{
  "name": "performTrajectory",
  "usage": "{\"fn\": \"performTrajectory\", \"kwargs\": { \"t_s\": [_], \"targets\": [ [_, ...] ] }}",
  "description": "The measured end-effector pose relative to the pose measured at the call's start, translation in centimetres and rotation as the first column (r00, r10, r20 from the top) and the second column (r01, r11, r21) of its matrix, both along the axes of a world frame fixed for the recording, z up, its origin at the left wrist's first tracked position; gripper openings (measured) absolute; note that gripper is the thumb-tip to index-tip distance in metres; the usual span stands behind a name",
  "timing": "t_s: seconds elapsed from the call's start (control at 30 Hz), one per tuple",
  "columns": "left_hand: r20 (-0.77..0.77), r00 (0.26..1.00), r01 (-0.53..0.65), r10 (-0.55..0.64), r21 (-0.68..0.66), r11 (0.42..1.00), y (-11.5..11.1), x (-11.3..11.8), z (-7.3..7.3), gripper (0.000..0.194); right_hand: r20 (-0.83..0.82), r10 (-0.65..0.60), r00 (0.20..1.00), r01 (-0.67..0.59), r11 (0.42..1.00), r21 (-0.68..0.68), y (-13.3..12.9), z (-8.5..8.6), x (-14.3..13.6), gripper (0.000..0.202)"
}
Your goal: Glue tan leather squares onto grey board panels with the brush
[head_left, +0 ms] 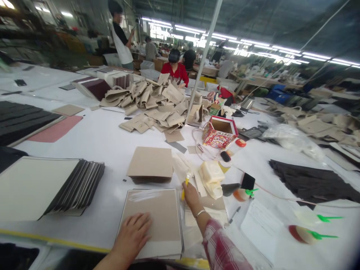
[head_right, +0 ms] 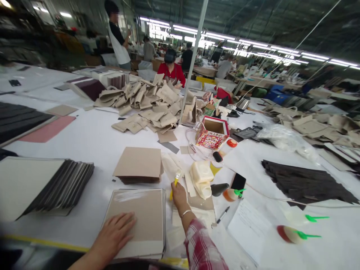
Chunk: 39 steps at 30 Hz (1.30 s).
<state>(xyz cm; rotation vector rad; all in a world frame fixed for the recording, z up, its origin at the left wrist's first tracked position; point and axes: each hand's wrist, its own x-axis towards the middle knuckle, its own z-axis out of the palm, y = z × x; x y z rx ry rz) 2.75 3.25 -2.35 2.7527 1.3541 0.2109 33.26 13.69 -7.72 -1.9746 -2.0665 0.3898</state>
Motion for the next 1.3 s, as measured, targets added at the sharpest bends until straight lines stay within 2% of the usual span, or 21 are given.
{"fn": "performTrajectory", "kwargs": {
  "t_s": [0.13, 0.3, 0.43, 0.57, 0.7, 0.83, 0.93, 1.0, 1.1, 1.17, 1.2, 1.23, 1.27, 1.3],
  "targets": [
    [0.009, 1.0, -0.012, 0.012, 0.002, 1.0, -0.1, 0.0, -0.2, 0.042, 0.106, 0.056, 0.993, -0.055, 0.998, -0.007, -1.0, -2.2, 0.0, 0.025],
    [0.012, 0.999, -0.037, 0.038, -0.072, 0.997, -0.4, 0.2, 0.2, 0.041, 0.161, 0.032, 0.986, -0.029, 0.999, -0.018, -2.3, -2.4, 1.2, 0.03],
    [-0.001, 0.997, -0.074, 0.075, -0.186, 0.98, -0.5, 0.6, 1.2, 0.041, 0.145, -0.038, 0.989, 0.044, 0.998, -0.035, -2.4, -0.9, 2.4, 0.028],
    [-0.002, 0.995, -0.099, 0.103, -0.305, 0.947, -0.3, 1.0, 2.6, 0.046, 0.091, -0.018, 0.996, 0.023, 0.998, -0.056, -2.8, 1.3, 3.3, 0.023],
    [-0.006, 0.995, -0.096, 0.104, -0.426, 0.899, 0.2, 1.1, 4.2, 0.051, 0.031, -0.011, 0.999, 0.012, 0.999, -0.044, -3.5, 3.1, 3.2, 0.021],
    [0.002, 0.997, -0.07, 0.082, -0.492, 0.868, 0.8, 0.9, 5.4, 0.055, -0.043, -0.086, 0.995, 0.086, 0.996, 0.008, -4.0, 4.5, 2.6, 0.02],
    [0.003, 0.998, -0.055, 0.066, -0.513, 0.857, 1.1, 0.6, 5.9, 0.054, -0.102, -0.118, 0.988, 0.124, 0.991, 0.047, -4.6, 6.8, 2.0, 0.021],
    [0.045, 0.995, -0.058, 0.093, -0.5, 0.864, 1.5, 0.8, 6.6, 0.058, -0.181, -0.103, 0.978, 0.117, 0.991, 0.071, -5.1, 9.5, 1.4, 0.021],
    [0.287, 0.95, -0.021, 0.124, -0.338, 0.941, 2.6, 2.4, 8.8, 0.069, -0.341, 0.021, 0.94, 0.005, 0.997, 0.076, -6.4, 14.9, -0.3, 0.022],
    [0.486, 0.87, 0.05, 0.083, -0.255, 0.966, 3.5, 4.3, 10.7, 0.077, -0.419, 0.1, 0.903, -0.088, 0.995, 0.046, -7.4, 18.2, -1.8, 0.022],
    [0.564, 0.822, 0.111, 0.075, -0.288, 0.951, 3.9, 5.2, 11.5, 0.08, -0.457, 0.119, 0.882, -0.117, 0.993, 0.035, -7.8, 19.6, -2.6, 0.021],
    [0.62, 0.78, 0.203, 0.084, -0.378, 0.903, 4.2, 5.9, 12.1, 0.075, -0.49, 0.122, 0.863, -0.123, 0.992, 0.029, -8.2, 20.7, -3.3, 0.021],
    [0.653, 0.749, 0.311, 0.114, -0.498, 0.81, 4.4, 6.4, 12.5, 0.066, -0.515, 0.112, 0.85, -0.115, 0.993, 0.027, -8.5, 21.5, -3.9, 0.021],
    [0.664, 0.729, 0.408, 0.165, -0.615, 0.675, 4.5, 6.5, 12.6, 0.057, -0.529, 0.096, 0.843, -0.098, 0.995, 0.025, -8.7, 21.9, -4.4, 0.022]
  ]
}}
